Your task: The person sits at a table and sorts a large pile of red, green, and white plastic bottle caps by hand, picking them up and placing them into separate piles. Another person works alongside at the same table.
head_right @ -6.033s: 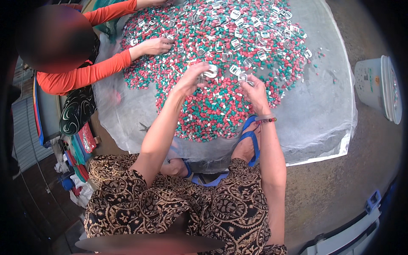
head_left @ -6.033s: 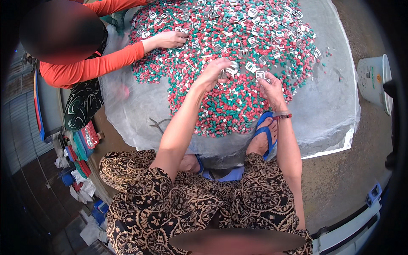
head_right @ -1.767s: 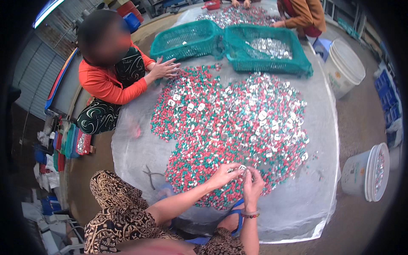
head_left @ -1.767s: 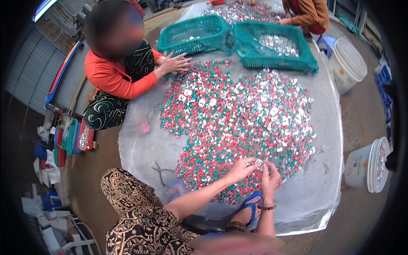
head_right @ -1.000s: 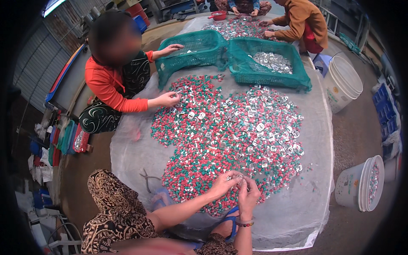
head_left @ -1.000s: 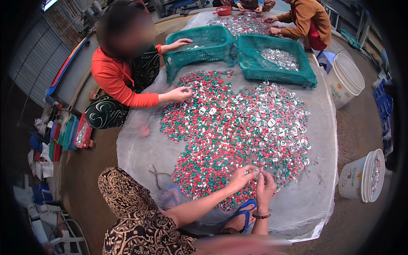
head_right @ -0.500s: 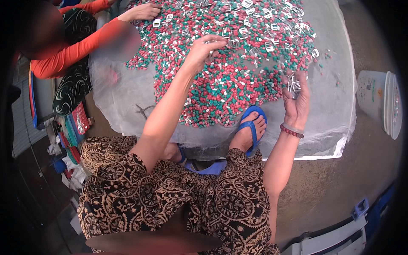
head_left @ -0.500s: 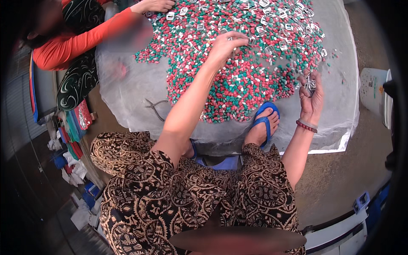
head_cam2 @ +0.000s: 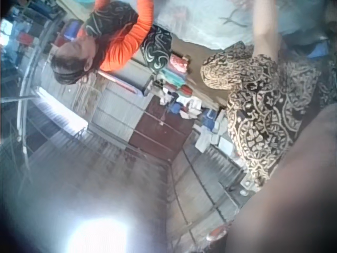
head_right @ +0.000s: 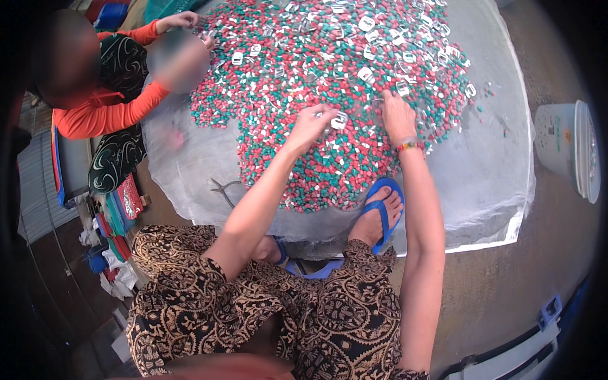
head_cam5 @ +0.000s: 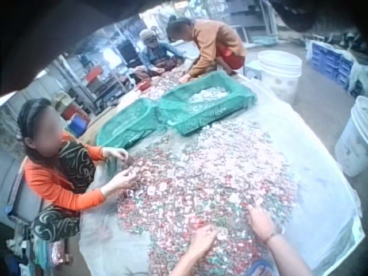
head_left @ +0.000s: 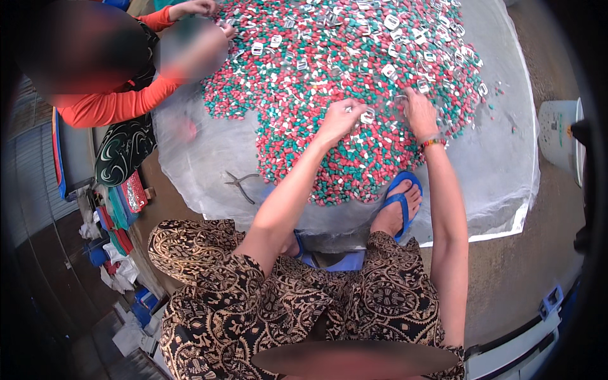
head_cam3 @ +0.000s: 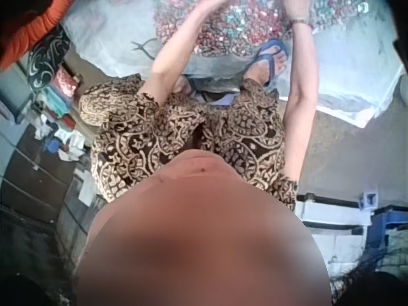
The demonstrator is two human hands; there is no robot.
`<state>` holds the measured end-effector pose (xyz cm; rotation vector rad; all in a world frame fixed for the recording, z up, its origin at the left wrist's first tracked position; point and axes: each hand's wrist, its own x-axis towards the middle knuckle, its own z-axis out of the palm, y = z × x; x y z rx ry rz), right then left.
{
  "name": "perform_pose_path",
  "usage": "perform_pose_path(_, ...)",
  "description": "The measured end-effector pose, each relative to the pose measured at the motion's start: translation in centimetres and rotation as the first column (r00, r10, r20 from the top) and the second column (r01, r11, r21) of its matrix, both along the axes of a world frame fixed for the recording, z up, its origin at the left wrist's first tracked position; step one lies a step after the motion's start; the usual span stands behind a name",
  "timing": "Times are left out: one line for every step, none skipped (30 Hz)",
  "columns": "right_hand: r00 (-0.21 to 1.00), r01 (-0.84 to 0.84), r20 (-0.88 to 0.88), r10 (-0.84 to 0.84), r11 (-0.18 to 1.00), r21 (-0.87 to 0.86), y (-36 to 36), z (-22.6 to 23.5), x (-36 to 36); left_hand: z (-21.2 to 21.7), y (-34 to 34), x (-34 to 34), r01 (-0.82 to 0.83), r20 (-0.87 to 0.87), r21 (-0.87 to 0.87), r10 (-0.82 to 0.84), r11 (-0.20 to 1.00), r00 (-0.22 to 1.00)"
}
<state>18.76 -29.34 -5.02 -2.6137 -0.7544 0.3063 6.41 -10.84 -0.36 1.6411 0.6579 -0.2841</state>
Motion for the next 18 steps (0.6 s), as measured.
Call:
perform_pose_path(0.999, 0.003, -0.04, -0.005, 0.999, -0.042, -0.1, -0.1, -0.4, 0.5, 0.3, -0.8, -0.299, 0.023, -0.326, 0.323, 0.897, 0.946)
perform_pose_path(0.998, 0.013, -0.057, -0.012, 0.999, 0.029, -0.1, 0.0, -1.2, 1.1, 1.4, -1.2, -0.374, -0.018, -0.544, 0.435, 0.751, 0.9)
perform_pose_path(0.996, 0.02, -0.093, -0.009, 0.994, 0.11, -0.3, 0.2, -1.9, 1.5, 2.5, -1.7, -0.407, -0.054, -0.729, 0.547, 0.55, 0.835)
perform_pose_path(0.999, -0.004, -0.044, 0.012, 0.987, 0.158, -0.4, 0.5, -2.4, 1.7, 3.7, -1.7, -0.255, 0.016, -0.847, 0.503, 0.466, 0.864)
perform_pose_path(0.999, -0.001, -0.05, 0.009, 0.989, 0.151, -0.4, 1.0, -2.9, 1.7, 4.3, -1.4, -0.207, 0.016, -0.918, 0.552, 0.339, 0.833)
perform_pose_path(0.939, 0.162, -0.342, -0.025, 0.911, 0.378, -0.6, 1.6, -3.1, 1.6, 5.0, -0.9, -0.156, 0.046, -0.939, 0.559, 0.308, 0.828)
perform_pose_path(0.76, 0.391, -0.65, 0.0, 0.798, 0.458, -0.9, 2.3, -3.3, 1.5, 5.8, -0.3, -0.101, 0.075, -0.956, 0.565, 0.274, 0.822)
perform_pose_path(0.492, 0.618, -0.865, 0.1, 0.66, 0.428, -1.3, 3.1, -3.5, 1.4, 6.5, 0.4, -0.073, 0.074, -0.971, 0.575, 0.229, 0.815)
perform_pose_path(0.396, 0.719, -0.891, 0.224, 0.528, 0.452, -1.7, 3.9, -3.8, 1.3, 7.1, 1.1, -0.062, 0.106, -0.963, 0.576, 0.264, 0.811)
perform_pose_path(0.308, 0.809, -0.883, 0.355, 0.39, 0.439, -2.2, 4.6, -4.2, 1.1, 7.8, 2.0, -0.093, 0.099, -0.95, 0.567, 0.299, 0.818)
perform_pose_path(0.231, 0.879, -0.823, 0.52, 0.252, 0.406, -2.7, 5.3, -4.5, 1.0, 8.4, 2.9, -0.091, 0.115, -0.939, 0.553, 0.331, 0.826)
perform_pose_path(0.214, 0.914, -0.745, 0.632, 0.14, 0.381, -3.0, 5.8, -4.7, 0.7, 8.7, 3.7, -0.146, 0.125, -0.884, 0.527, 0.443, 0.841)
perform_pose_path(0.222, 0.916, -0.727, 0.649, 0.117, 0.384, -3.3, 6.2, -4.6, 0.4, 8.8, 4.4, -0.24, 0.145, -0.621, 0.411, 0.746, 0.9)
perform_pose_path(0.229, 0.912, -0.691, 0.686, 0.097, 0.398, -3.6, 6.5, -4.5, 0.0, 8.6, 5.2, -0.258, 0.109, -0.253, 0.293, 0.932, 0.95)
perform_pose_path(0.238, 0.909, -0.649, 0.723, 0.069, 0.41, -3.9, 6.6, -4.4, -0.3, 8.3, 5.9, -0.195, 0.02, 0.153, 0.194, 0.969, 0.981)
perform_pose_path(0.232, 0.926, -0.71, 0.664, 0.073, 0.371, -4.0, 6.5, -4.4, -0.6, 7.7, 6.2, -0.078, -0.012, 0.552, 0.101, 0.831, 0.995)
perform_pose_path(0.23, 0.94, -0.763, 0.604, 0.066, 0.335, -4.1, 6.4, -4.3, -0.8, 6.9, 6.2, -0.029, -0.057, 0.663, 0.089, 0.748, 0.994)
perform_pose_path(0.227, 0.952, -0.81, 0.54, 0.052, 0.301, -4.2, 6.1, -4.2, -0.8, 6.5, 6.2, 0.008, -0.071, 0.7, 0.058, 0.714, 0.996)
